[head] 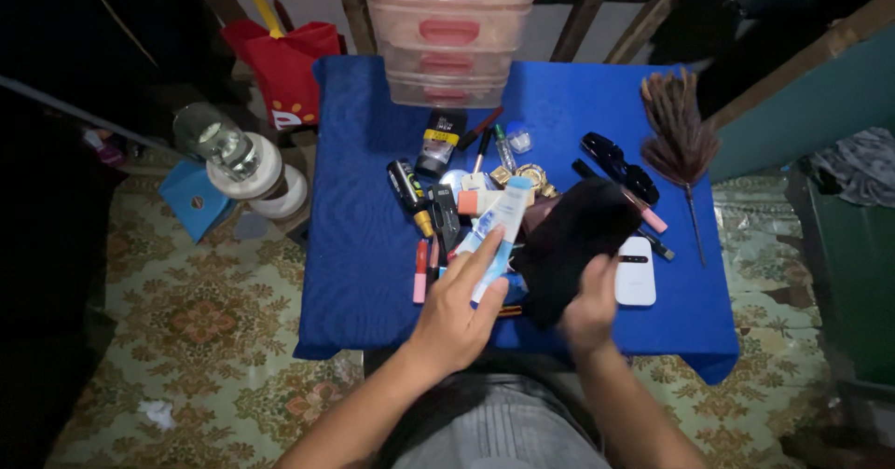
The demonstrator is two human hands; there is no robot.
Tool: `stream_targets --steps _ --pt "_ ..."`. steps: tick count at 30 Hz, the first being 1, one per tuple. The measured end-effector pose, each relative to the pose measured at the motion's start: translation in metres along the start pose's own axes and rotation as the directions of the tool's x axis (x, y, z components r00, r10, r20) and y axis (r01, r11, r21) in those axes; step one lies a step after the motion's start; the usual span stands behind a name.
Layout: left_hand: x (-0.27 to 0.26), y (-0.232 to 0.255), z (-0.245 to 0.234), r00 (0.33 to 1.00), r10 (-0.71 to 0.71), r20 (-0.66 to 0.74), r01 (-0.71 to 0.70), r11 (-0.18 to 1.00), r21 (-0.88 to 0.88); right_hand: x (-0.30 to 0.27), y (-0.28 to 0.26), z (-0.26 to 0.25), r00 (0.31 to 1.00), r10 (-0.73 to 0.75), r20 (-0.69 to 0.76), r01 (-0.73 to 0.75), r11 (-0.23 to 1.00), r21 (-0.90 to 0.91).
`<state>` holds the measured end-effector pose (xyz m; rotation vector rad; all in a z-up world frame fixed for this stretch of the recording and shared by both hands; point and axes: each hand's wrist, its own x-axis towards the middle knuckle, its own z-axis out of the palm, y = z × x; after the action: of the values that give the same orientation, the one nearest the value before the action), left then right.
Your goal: The person wipes the surfaces of various cosmetic tubes and boxes with a black cloth. They handle items one at a time, turning them over to wipe different sides, and place them back on the blue tablecloth among other cosmetics and personal items.
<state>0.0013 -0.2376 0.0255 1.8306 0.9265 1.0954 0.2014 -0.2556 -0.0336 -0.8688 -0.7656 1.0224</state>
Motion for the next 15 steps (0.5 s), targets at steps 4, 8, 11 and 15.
stream_targets --steps 4,8,11,15 --pt "-0.002 -0.007 0.031 0.987 -0.117 0.108 0.144 0.944 -0.297 -0.022 0.021 -0.005 0.821 -0.303 0.483 0.556 0.613 -0.561" --pt "-0.015 -0.024 0.039 0.994 -0.015 0.113 0.057 0.926 -0.374 -0.004 0.012 0.005 0.937 -0.258 0.237 0.35 0.705 -0.617" --pt "-0.016 -0.056 0.039 0.979 0.203 0.008 -0.203 0.979 0.001 -0.01 -0.002 0.024 0.857 -0.338 0.389 0.515 0.569 -0.641" --pt "-0.01 -0.047 0.025 0.976 -0.16 0.148 0.217 0.789 -0.575 0.017 -0.013 0.032 0.61 -0.49 0.622 0.79 0.316 -0.526"
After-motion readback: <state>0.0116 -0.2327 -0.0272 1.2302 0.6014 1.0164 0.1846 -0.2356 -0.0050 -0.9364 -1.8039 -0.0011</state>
